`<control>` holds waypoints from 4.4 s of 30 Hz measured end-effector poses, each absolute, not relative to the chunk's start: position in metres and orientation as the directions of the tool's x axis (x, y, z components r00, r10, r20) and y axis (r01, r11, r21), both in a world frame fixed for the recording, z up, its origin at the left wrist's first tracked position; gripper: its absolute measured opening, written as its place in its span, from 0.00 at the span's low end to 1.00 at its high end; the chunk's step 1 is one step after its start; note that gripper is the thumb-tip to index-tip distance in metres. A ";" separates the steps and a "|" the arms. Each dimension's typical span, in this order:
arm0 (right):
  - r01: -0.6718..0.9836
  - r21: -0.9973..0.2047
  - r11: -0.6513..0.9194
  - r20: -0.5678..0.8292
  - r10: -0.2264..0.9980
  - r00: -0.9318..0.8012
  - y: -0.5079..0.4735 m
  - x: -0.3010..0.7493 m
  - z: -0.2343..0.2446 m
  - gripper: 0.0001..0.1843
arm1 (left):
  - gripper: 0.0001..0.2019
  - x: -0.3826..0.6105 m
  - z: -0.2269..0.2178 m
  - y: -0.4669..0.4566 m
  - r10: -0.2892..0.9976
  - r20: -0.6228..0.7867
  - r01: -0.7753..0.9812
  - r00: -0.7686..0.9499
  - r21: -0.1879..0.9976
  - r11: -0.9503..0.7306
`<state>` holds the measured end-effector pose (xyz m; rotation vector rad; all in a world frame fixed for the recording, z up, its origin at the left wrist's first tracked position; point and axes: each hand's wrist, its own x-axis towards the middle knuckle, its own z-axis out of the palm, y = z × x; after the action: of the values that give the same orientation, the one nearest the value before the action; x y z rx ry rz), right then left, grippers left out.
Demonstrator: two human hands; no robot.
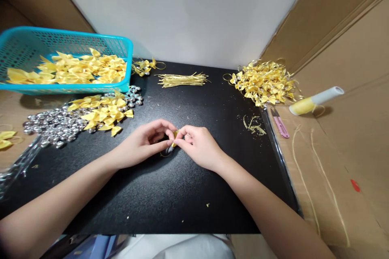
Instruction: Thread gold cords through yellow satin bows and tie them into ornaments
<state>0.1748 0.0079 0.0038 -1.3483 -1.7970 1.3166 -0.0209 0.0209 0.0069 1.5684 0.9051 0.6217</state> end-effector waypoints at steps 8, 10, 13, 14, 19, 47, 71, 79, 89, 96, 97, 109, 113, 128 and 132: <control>0.431 -0.902 0.027 -0.158 0.908 -0.387 0.010 0.178 0.009 0.07 | 0.12 -0.022 0.006 0.022 0.810 -0.087 0.207 0.580 0.977 -0.043; 0.488 -0.871 0.048 -0.162 0.912 -0.377 0.010 0.179 0.012 0.07 | 0.12 -0.022 0.004 0.023 0.812 -0.097 0.206 0.576 0.978 -0.029; 0.558 -0.826 0.083 -0.157 0.917 -0.368 0.011 0.181 0.012 0.06 | 0.13 -0.022 0.002 0.024 0.817 -0.131 0.216 0.562 0.976 0.007; 0.569 -0.817 0.088 -0.157 0.917 -0.366 0.011 0.181 0.012 0.06 | 0.13 -0.023 0.002 0.025 0.820 -0.144 0.225 0.554 0.974 0.019; 0.593 -0.802 0.070 -0.183 0.916 -0.356 0.010 0.181 0.010 0.06 | 0.15 -0.023 0.003 0.025 0.831 -0.193 0.253 0.522 0.965 0.066; -0.145 -0.976 -0.162 -0.099 0.925 -0.366 0.013 0.190 0.023 0.10 | 0.06 -0.021 0.009 0.016 0.906 0.059 0.558 0.420 0.770 -0.309; -0.200 -0.979 -0.030 0.055 0.912 -0.407 0.016 0.173 0.032 0.09 | 0.04 -0.016 0.002 0.016 0.829 0.175 0.589 0.530 0.627 -0.509; -0.221 -0.975 -0.026 0.071 0.904 -0.421 0.016 0.168 0.042 0.08 | 0.04 -0.012 0.004 0.018 0.826 0.192 0.564 0.531 0.648 -0.513; -0.240 -0.970 -0.029 0.078 0.901 -0.426 0.017 0.166 0.043 0.06 | 0.06 -0.008 0.008 0.018 0.837 0.198 0.570 0.511 0.651 -0.502; -0.227 -0.974 -0.026 0.071 0.908 -0.412 0.018 0.167 0.044 0.07 | 0.04 -0.009 0.009 0.019 0.846 0.183 0.600 0.501 0.632 -0.492; -0.226 -0.974 -0.026 0.071 0.909 -0.411 0.018 0.168 0.044 0.07 | 0.04 -0.010 0.008 0.019 0.848 0.187 0.600 0.496 0.632 -0.491; -0.241 -0.970 -0.019 0.083 0.909 -0.409 0.019 0.169 0.045 0.06 | 0.04 -0.010 0.004 0.020 0.852 0.233 0.586 0.468 0.640 -0.497; -0.238 -0.971 -0.022 0.081 0.907 -0.414 0.019 0.169 0.044 0.06 | 0.05 -0.009 0.004 0.020 0.858 0.225 0.584 0.462 0.651 -0.486; -0.335 -0.940 -0.069 0.088 0.898 -0.432 0.020 0.167 0.044 0.07 | 0.05 -0.004 -0.001 0.020 0.849 0.261 0.514 0.459 0.701 -0.493; -0.340 -0.937 -0.080 0.085 0.893 -0.442 0.019 0.165 0.048 0.07 | 0.06 -0.003 -0.004 0.020 0.849 0.265 0.502 0.457 0.711 -0.492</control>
<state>0.1648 0.0194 0.0478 -0.6743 -1.2496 1.6850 -0.0028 0.0198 -0.0035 2.1618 1.1227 0.8314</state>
